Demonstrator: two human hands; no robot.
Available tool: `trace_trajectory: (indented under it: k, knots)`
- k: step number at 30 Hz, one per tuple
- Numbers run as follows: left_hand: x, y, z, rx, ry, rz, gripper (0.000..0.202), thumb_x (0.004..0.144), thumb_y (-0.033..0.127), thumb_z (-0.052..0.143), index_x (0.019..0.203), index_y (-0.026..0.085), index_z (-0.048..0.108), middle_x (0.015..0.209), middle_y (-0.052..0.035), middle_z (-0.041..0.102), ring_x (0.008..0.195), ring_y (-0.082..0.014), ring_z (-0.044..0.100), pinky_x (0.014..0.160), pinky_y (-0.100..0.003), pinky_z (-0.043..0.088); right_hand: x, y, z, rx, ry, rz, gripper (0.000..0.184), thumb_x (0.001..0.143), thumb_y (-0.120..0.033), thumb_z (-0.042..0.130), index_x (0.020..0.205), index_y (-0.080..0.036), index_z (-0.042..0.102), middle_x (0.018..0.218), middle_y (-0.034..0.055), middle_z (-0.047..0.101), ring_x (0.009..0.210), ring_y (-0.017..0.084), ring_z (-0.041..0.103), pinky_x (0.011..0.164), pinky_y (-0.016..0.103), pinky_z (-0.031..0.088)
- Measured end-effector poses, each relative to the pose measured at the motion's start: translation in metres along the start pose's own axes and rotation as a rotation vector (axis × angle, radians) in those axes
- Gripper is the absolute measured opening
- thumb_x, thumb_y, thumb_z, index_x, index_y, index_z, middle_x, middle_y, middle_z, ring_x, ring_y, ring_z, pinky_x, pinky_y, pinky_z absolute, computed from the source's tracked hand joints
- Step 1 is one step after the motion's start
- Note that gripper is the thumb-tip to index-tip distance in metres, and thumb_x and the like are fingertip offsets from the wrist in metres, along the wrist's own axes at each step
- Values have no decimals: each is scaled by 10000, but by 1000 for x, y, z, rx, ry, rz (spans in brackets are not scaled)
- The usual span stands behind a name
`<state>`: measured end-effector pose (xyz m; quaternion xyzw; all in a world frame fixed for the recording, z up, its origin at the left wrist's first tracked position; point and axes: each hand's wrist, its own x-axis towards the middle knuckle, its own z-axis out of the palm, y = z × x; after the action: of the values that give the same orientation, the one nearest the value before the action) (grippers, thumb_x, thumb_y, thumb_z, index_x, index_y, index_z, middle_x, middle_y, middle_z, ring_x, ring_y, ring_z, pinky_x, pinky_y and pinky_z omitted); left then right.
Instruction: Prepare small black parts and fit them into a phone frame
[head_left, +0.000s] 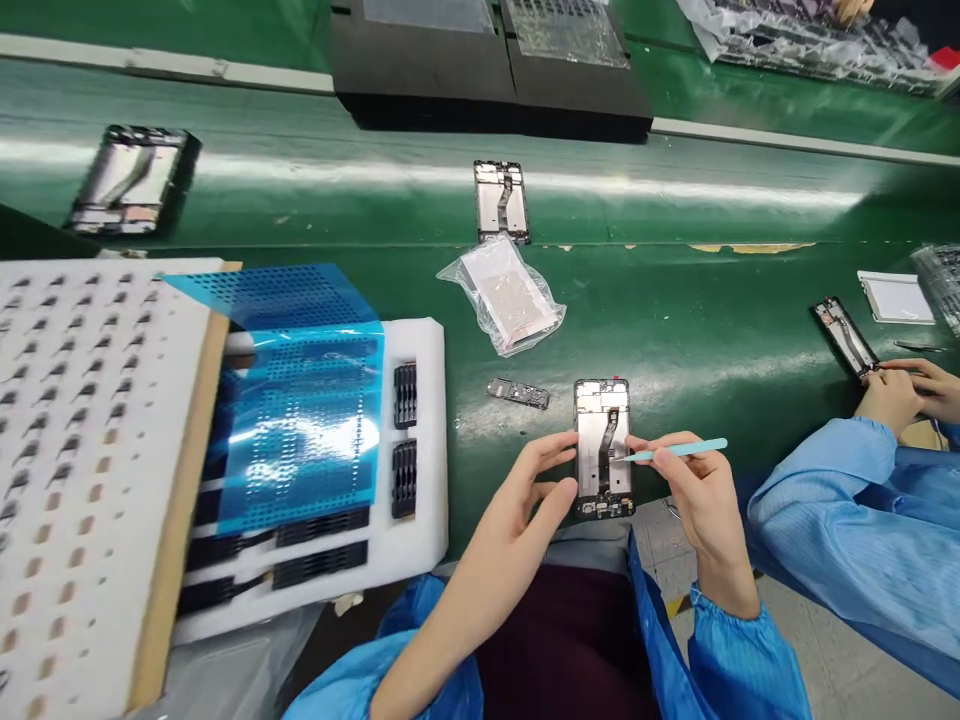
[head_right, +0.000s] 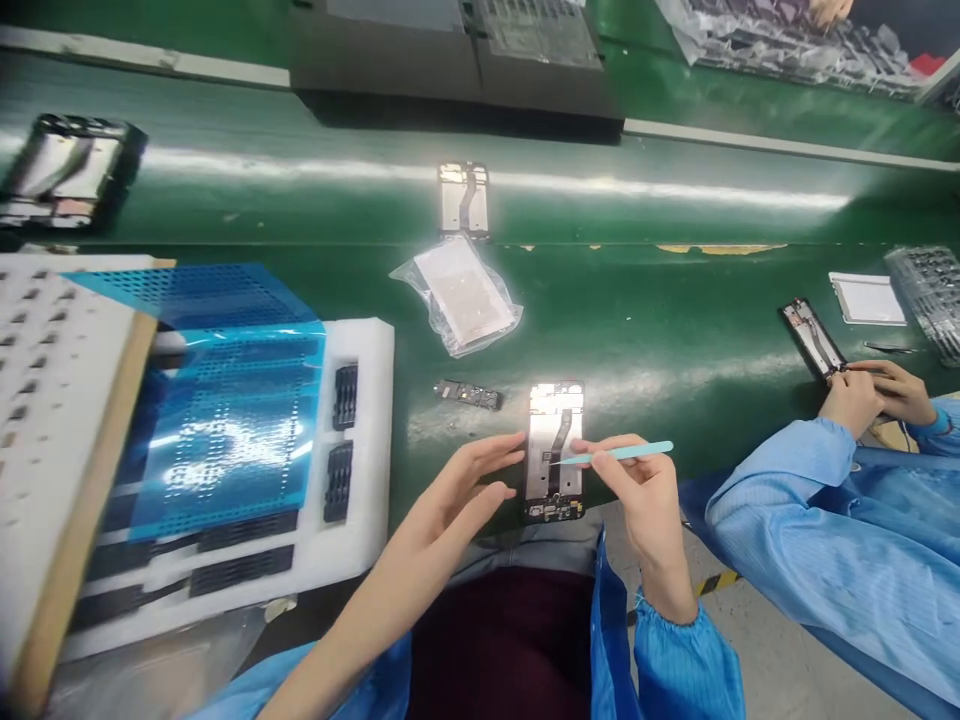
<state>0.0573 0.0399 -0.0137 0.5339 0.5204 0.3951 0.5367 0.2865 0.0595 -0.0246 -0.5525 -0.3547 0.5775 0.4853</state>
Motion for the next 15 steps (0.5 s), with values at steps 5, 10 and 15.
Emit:
trace_trajectory:
  k: [5, 10, 15]
  knots:
    - [16, -6, -5, 541, 156, 283, 313, 1077, 216, 616, 1371, 278, 707, 1463, -101, 730, 1277, -313, 700, 1047, -467, 608, 34, -5, -2, -211, 121, -144, 247, 888, -460, 909, 912, -222, 846, 911, 53, 835, 863, 250, 834, 694, 315, 693]
    - [59, -16, -1, 878, 168, 593, 366, 1043, 91, 581, 1369, 205, 704, 1419, -143, 752, 1194, -355, 642, 1014, -510, 530, 69, -10, 4, -297, 100, -204, 281, 880, -477, 909, 927, -210, 833, 829, 52, 823, 790, 250, 843, 594, 272, 644]
    - [69, -9, 3, 1082, 68, 629, 391, 1017, 0, 571, 1382, 87, 681, 1298, -145, 786, 1087, -331, 642, 876, -452, 502, 69, -9, 7, -324, 145, -215, 325, 870, -504, 927, 920, -199, 827, 821, 50, 822, 791, 267, 858, 669, 307, 705]
